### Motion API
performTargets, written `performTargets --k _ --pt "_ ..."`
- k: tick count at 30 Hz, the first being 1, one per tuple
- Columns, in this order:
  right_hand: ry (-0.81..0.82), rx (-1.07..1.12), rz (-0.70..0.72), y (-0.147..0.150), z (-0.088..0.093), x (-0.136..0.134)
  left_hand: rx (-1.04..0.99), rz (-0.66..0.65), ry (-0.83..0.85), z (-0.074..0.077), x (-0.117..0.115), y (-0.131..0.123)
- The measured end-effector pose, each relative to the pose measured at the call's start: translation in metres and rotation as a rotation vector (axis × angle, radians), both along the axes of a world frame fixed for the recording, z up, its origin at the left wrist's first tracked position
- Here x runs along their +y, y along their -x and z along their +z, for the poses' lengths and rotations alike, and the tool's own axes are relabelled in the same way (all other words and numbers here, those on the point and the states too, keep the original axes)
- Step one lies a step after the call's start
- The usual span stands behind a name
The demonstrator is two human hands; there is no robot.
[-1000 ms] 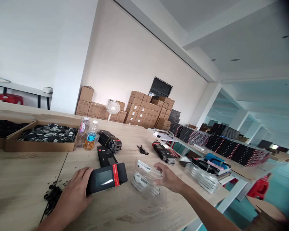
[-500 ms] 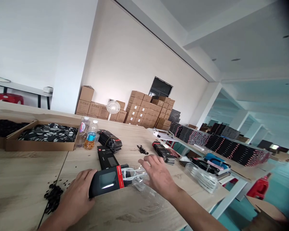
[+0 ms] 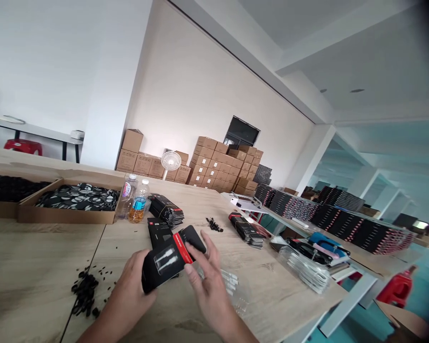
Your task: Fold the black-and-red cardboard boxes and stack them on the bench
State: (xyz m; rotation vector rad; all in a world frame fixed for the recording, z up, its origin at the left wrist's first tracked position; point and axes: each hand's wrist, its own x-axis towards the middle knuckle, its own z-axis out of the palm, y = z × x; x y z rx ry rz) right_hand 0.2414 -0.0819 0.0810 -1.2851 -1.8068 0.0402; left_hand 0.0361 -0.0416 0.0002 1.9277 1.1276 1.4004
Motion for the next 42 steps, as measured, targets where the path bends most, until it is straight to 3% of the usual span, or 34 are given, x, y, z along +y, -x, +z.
performTargets --k 6,9,12,19,24,28,31,34,38,42 --pt "0.116 0.302 0.215 0.028 -0.007 0.009 -0.067 -0.128 0.165 0.002 -0.006 -0.005" --pt "0.093 0.53 0.239 0.03 -0.012 0.013 -0.187 -0.18 0.135 0.01 -0.006 -0.002" --pt "0.068 0.621 0.234 0.033 -0.017 0.011 -0.216 -0.225 0.092 0.018 -0.008 0.003" --pt "0.023 0.444 0.166 0.031 -0.019 -0.005 0.009 -0.333 -0.025 0.041 -0.02 0.023" --pt "-0.117 0.181 0.145 0.026 -0.01 -0.015 0.004 -0.22 -0.135 0.052 -0.019 0.025" --pt "-0.187 0.073 0.13 0.025 -0.003 -0.02 -0.027 -0.153 -0.22 0.048 -0.021 0.02" --pt "-0.181 0.023 0.181 0.025 0.005 -0.025 -0.074 -0.107 -0.186 0.05 -0.027 0.022" --pt "-0.092 0.021 0.262 0.027 0.017 -0.03 -0.014 -0.154 -0.13 0.066 -0.037 0.026" --pt "-0.003 0.081 0.268 0.028 0.031 -0.033 0.078 -0.24 -0.093 0.096 -0.043 0.028" --pt "0.08 0.148 0.298 0.027 0.039 -0.027 0.079 -0.234 -0.053 0.112 -0.042 0.025"
